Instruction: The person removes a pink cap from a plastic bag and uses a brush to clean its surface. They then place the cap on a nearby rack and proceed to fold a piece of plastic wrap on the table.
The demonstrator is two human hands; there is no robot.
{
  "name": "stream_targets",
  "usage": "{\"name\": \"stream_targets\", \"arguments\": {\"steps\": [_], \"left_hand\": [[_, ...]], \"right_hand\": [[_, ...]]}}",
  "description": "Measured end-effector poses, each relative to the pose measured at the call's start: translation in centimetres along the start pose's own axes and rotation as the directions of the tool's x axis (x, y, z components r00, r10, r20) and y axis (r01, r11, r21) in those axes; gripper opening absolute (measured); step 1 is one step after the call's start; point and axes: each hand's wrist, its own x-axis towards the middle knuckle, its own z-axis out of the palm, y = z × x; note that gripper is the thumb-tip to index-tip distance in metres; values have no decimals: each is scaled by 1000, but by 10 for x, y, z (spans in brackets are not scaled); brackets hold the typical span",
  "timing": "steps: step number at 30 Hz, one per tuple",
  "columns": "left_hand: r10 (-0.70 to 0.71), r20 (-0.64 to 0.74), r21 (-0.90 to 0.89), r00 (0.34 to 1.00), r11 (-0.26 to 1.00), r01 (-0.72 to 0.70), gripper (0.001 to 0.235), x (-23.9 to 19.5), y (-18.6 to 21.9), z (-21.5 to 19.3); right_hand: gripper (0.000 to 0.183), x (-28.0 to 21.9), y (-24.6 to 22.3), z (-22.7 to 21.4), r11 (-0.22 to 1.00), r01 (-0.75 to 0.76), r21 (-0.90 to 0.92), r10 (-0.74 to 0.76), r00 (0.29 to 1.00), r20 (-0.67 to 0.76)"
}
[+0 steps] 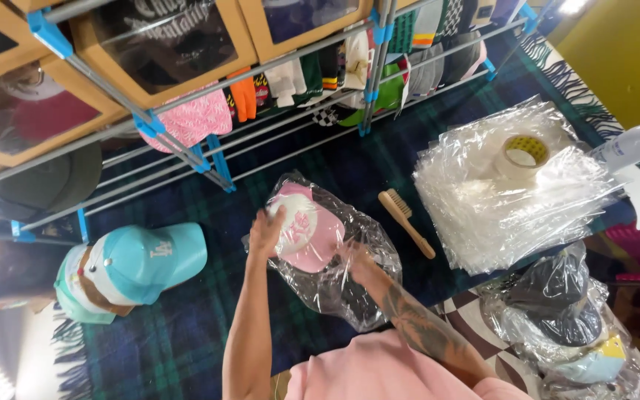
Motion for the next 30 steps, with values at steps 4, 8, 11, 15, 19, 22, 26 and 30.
{"name": "stream_targets", "arguments": {"steps": [4,8,11,15,19,22,26,30], "left_hand": [[20,999,-53,49,332,942,83,61,-31,-42],[-274,948,-123,159,145,982,22,25,-62,-13],[-269,937,-154,222,253,955,26,34,-64,-32],[154,988,-42,13,183,982,64,74,-31,-100],[105,980,-192,167,315,929,33,46,-31,-53],[-108,963,-192,246,366,911,22,55,-65,-52],[-252,931,-183,263,303,935,23,58,-99,-50],[-398,877,-166,268,272,948,20,72,-145,-72]], "right_hand": [[18,-53,-63,19,999,-39,-1,39,996,81],[38,-74,-72,-25,736,62,-674,-80,997,5],[19,-60,-53,-84,729,70,-681,-65,997,34],[23,-77,-71,-51,927,8,-376,46,990,133],[29,-92,-77,-45,981,-155,-112,150,987,-53],[46,-128,-121,-36,858,-273,-435,223,961,-162],[60,-150,-163,-38,951,-178,-251,175,984,-35],[59,-151,-197,-68,978,-74,-193,79,997,14]]}}
